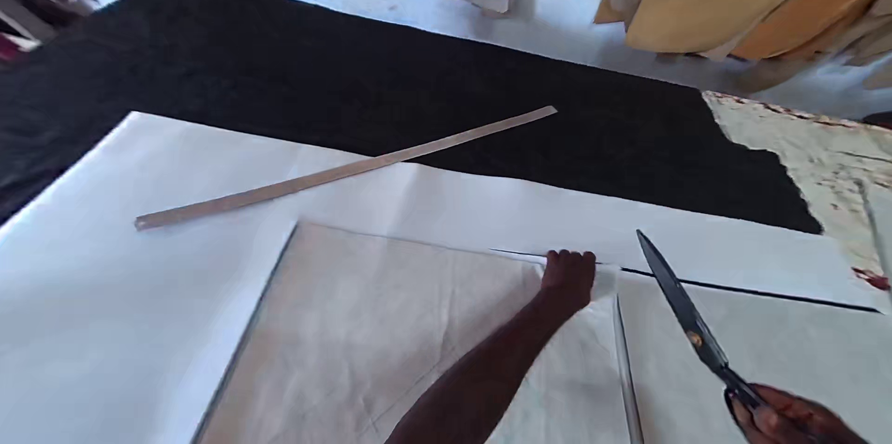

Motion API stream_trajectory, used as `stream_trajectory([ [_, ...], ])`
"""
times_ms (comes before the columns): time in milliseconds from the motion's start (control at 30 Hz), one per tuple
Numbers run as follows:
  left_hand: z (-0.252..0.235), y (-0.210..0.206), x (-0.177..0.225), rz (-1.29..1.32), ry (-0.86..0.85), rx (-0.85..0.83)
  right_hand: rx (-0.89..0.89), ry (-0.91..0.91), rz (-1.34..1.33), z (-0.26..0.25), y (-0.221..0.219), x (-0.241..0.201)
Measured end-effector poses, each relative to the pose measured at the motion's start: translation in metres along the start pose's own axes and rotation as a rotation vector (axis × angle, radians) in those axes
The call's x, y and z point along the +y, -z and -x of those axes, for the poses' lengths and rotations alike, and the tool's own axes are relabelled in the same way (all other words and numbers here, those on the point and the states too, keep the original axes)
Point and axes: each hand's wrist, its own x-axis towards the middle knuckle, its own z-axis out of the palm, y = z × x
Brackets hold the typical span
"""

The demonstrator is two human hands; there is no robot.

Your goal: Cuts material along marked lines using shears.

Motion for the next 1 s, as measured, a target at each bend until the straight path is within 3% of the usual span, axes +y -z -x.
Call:
stream_trajectory([
  [133, 0.027, -0.003, 0.008, -0.111, -0.075, 0.176, -0.114, -0.209, 0.302, -0.096, 0.055, -0.037],
  [267, 0.061, -0.033, 0.010, -0.100, -0.047, 0.418, -0.487, -0.345, 0.431, -0.174, 0.094, -0.045],
  [367, 0.080, -0.052, 0.007, -0.091, 0.000, 0.543, -0.731, -0.406, 0.480, -0.216, 0.088, -0.053],
  [500, 0.085, -0.065, 0.009, -0.059, 0.014, 0.700, -0.865, -0.440, 0.538, -0.255, 0.073, -0.045],
  [833, 0.063, -0.074, 0.022, -0.002, -0.068, 0.684, -0.907, -0.319, 0.654, -0.324, 0.024, -0.069],
  [933, 0.072, -0.081, 0.024, 0.009, 0.028, 0.674, -0.897, -0.292, 0.708, -0.335, 0.005, -0.072],
  [1000, 0.075, -0.085, 0.022, -0.003, 0.150, 0.521, -0.891, -0.266, 0.741, -0.340, -0.009, -0.071],
])
